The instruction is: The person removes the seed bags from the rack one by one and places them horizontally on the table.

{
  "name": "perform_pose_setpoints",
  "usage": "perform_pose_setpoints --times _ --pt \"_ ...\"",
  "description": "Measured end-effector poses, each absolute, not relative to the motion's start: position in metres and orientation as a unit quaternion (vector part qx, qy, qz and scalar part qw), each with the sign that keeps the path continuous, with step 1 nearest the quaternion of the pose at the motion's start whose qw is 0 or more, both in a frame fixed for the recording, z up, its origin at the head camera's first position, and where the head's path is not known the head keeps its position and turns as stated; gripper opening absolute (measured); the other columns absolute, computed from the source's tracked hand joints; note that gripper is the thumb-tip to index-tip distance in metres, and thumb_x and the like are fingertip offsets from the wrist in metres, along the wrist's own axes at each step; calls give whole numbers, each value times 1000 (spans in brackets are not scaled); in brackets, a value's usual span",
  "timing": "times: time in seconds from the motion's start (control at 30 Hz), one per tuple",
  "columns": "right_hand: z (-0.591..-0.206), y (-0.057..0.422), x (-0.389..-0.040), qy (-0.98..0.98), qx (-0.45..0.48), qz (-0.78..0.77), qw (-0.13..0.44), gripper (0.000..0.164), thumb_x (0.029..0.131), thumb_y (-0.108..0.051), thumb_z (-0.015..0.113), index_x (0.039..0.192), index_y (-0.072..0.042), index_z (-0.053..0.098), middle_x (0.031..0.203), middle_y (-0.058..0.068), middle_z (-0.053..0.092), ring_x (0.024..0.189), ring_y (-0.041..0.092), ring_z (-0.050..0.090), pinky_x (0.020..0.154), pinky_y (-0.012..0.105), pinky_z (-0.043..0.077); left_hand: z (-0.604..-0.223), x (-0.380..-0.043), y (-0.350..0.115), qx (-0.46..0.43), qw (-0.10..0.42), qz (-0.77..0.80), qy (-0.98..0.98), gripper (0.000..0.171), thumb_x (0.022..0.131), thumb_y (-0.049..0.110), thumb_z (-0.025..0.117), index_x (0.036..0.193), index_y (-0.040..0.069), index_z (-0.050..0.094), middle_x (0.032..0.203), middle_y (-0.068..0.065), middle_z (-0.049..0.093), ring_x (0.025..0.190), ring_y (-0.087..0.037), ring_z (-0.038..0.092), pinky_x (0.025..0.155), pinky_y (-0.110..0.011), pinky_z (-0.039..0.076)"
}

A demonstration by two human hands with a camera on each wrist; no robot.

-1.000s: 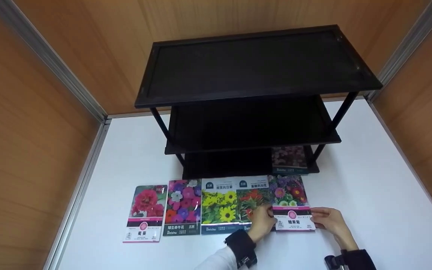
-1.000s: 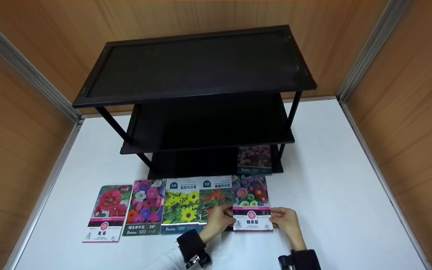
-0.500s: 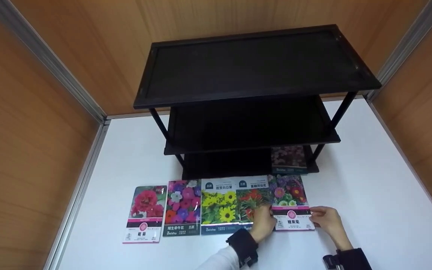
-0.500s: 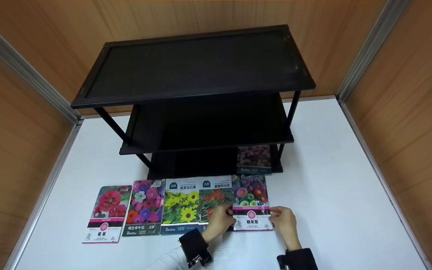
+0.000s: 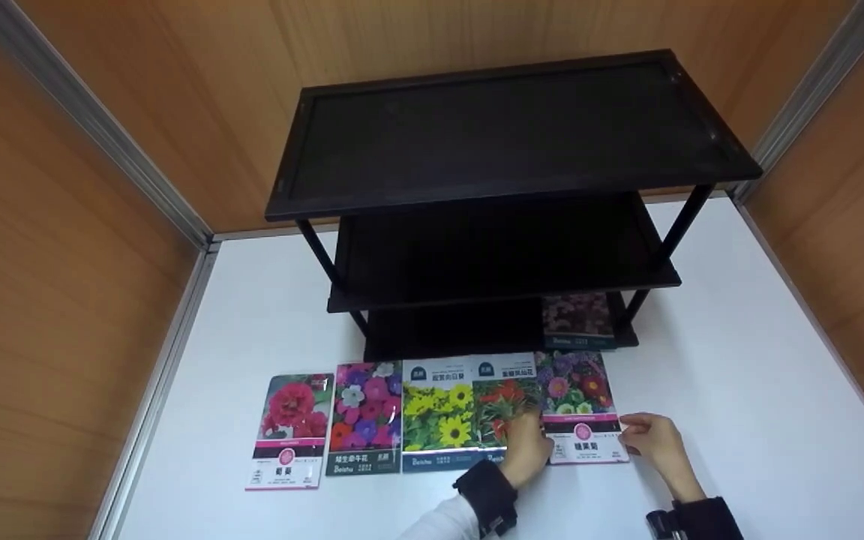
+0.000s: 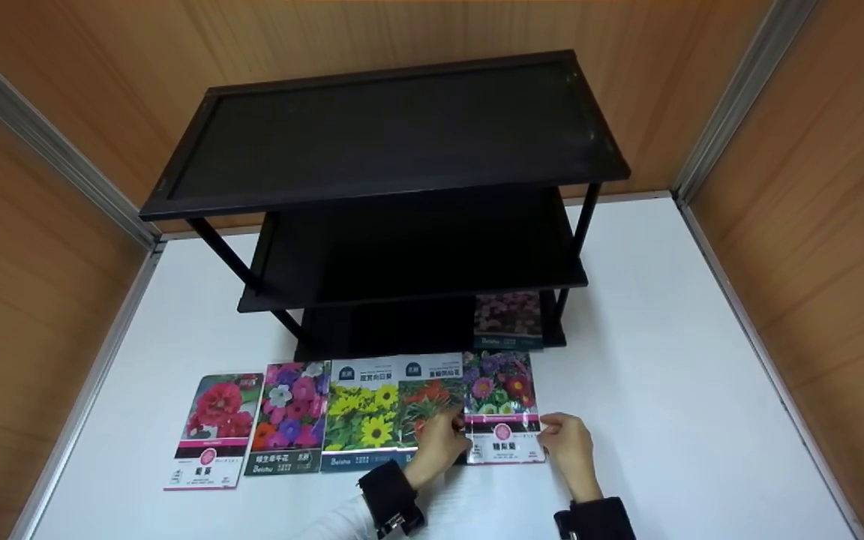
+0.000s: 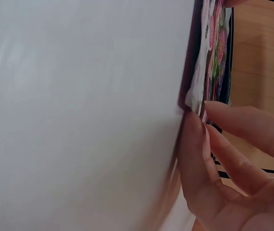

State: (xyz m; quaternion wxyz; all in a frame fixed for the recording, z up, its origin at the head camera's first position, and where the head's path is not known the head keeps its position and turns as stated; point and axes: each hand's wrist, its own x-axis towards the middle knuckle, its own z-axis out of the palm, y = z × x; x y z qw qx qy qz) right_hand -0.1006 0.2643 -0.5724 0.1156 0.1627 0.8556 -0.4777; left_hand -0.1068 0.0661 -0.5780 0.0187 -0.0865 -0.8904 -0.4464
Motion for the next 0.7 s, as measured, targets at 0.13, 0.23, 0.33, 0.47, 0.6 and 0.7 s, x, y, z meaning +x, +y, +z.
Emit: perform_pose_setpoints --times 0.13,0.23,0.33,0.47,0.6,0.7 --pt "-570 266 -102 854 162 -480 121 33 72 8 56 103 19 53 68 8 59 61 14 56 56 24 49 -575 -108 66 -76 4 -458 -886 42 54 -16 53 95 -7 62 78 -14 62 72 -21 56 60 -27 44" --pt "-567 266 -103 853 165 -479 124 32 74 7 55 104 18 53 71 9 59 63 15 56 58 26 50 -573 -111 67 -68 -6 -465 -883 44 56 -16 52 99 -9 61 80 -14 62 73 -22 56 62 -26 45" --pt "-565 266 -105 851 163 -485 120 32 75 6 54 106 17 53 74 10 59 66 15 56 60 26 50 -572 -113 68 -61 -11 -478 -876 42 58 -15 52 99 -10 61 75 -11 59 68 -18 53 58 -23 42" --pt "-561 267 -110 851 147 -492 108 33 76 6 54 107 18 52 77 11 59 67 15 56 59 25 50 -568 -118 68 -66 -9 -493 -867 38 60 -14 52 96 -8 63 69 -7 55 63 -14 49 56 -19 38" --pt "-557 268 -117 854 131 -494 96 33 76 6 55 107 18 52 76 11 60 67 16 58 58 23 49 -563 -125 68 -82 -15 -502 -861 38 60 -15 51 95 -8 64 67 -8 54 61 -10 43 55 -17 33" --pt "-554 270 -124 857 120 -494 85 32 77 5 55 106 18 53 77 13 60 67 16 58 58 24 49 -559 -131 67 -86 -27 -509 -856 40 62 -14 51 99 -8 63 68 -9 56 60 -8 43 54 -16 34"
